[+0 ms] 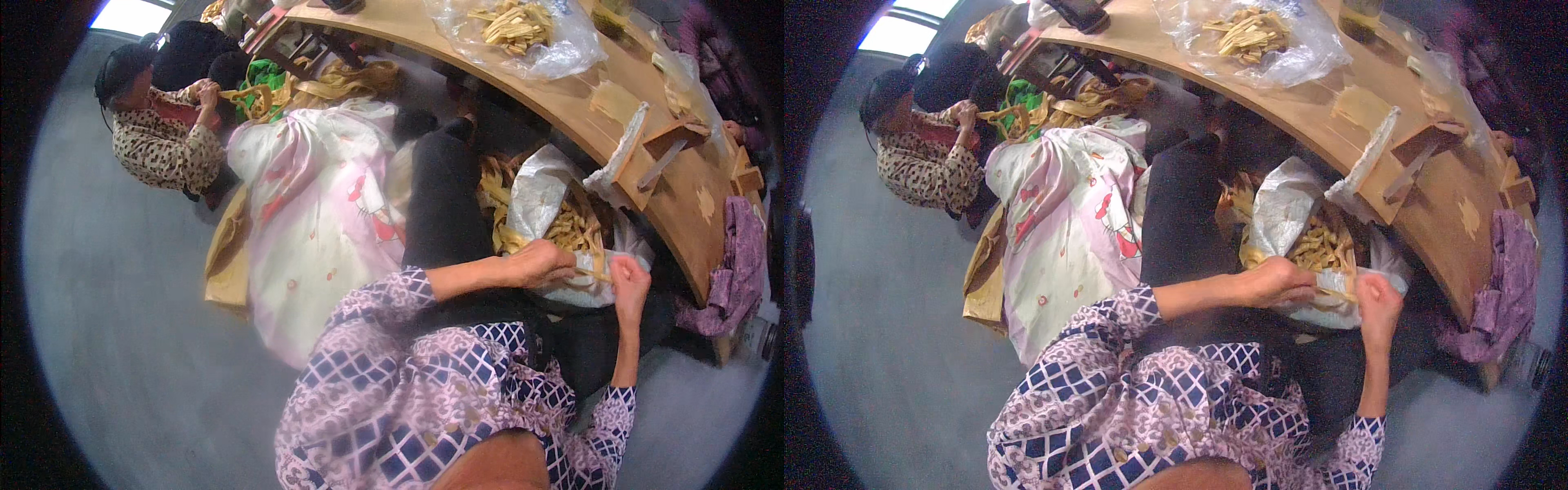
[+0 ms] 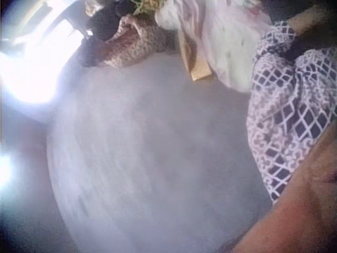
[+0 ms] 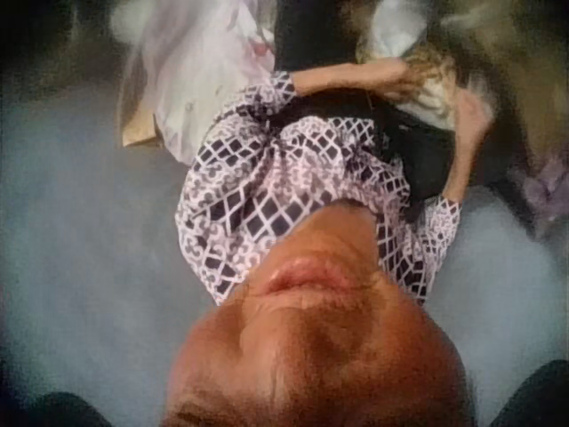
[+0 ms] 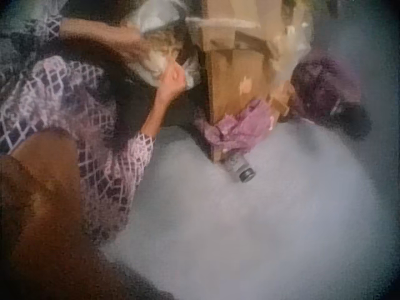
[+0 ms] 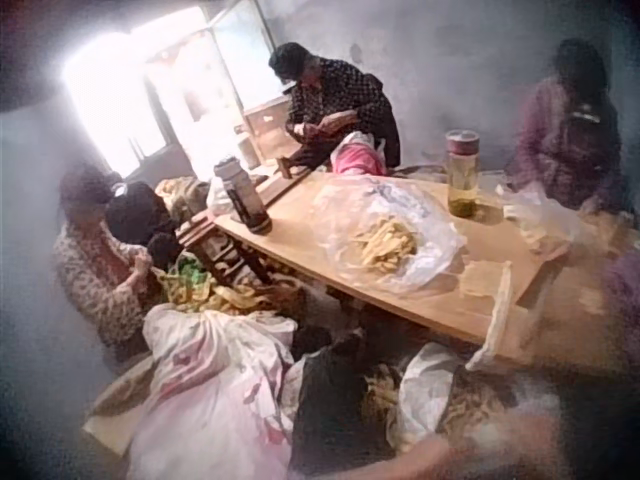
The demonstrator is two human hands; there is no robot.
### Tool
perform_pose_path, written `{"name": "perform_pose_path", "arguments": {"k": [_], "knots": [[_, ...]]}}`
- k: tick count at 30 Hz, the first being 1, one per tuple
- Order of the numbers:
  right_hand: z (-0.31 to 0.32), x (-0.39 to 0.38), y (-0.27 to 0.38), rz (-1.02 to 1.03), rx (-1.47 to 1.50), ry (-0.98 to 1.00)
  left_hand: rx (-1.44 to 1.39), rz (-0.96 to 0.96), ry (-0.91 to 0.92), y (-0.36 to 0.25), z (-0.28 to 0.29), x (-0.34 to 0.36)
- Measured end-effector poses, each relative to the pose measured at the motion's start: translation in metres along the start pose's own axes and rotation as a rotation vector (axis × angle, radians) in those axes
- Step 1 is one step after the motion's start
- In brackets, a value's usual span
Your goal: The person sits on the floor and repeatedly peels thin strips from a bundle of dried bamboo-like material by hand. The peeled strips are placed into a white plastic bag on the lap, while the remaining bundle is held and rotated as needed.
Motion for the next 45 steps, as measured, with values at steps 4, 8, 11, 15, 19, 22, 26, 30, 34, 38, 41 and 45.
{"name": "perform_pose_path", "arguments": {"k": [4, 8, 11, 15, 19, 22, 26, 30, 34, 38, 41, 45], "knots": [[-0.022, -0.025, 0.024, -0.307, 0.11, 0.439, -0.117, -0.091, 0.083, -0.002, 0.042, 0.017], [-0.044, -0.044, 0.053, -0.375, 0.646, 0.621, -0.522, -0.016, 0.157, -0.01, 0.039, 0.025], [-0.055, -0.035, 0.058, -0.228, 0.867, 0.52, -0.834, 0.216, 0.155, -0.001, 0.023, 0.015], [-0.057, -0.018, 0.047, -0.097, 0.468, 0.344, -1.146, 0.278, 0.376, 0.006, 0.019, 0.007], [-0.073, -0.019, 0.065, 0.198, 0.068, 0.278, -1.466, 0.396, 0.546, 0.004, 0.015, 0.002], [-0.066, -0.019, 0.058, 0.022, -0.05, 0.332, -1.574, 0.462, 0.687, 0.01, -0.004, 0.0], [-0.055, -0.012, 0.062, 0.414, -0.309, 0.374, -1.566, 0.568, 0.604, 0.014, -0.032, 0.002], [-0.059, -0.01, 0.067, 0.522, -0.349, 0.072, -1.437, 0.804, 0.119, 0.001, -0.021, 0.017], [-0.069, -0.012, 0.056, 0.432, -0.299, -0.197, -0.942, 0.55, -0.375, 0.001, -0.011, 0.021], [-0.059, -0.008, 0.024, -0.045, -0.107, -0.111, -0.639, 0.514, -0.405, -0.004, -0.004, 0.014], [-0.053, -0.006, 0.018, 0.09, -0.164, 0.06, -0.472, 0.431, -0.323, 0.002, 0.001, 0.004], [-0.059, -0.01, 0.016, 0.193, -0.271, -0.033, -0.185, 0.405, -0.334, -0.006, -0.001, 0.006]]}}
Point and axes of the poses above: each hand's wrist, its own x-axis towards the middle knuckle, its own z-axis out of the back of the hand, y = z × x, the point moved 2 cm from there along x, towards the middle knuckle, and after that the axes turned 9 degrees about x, right-handed, at the moved point
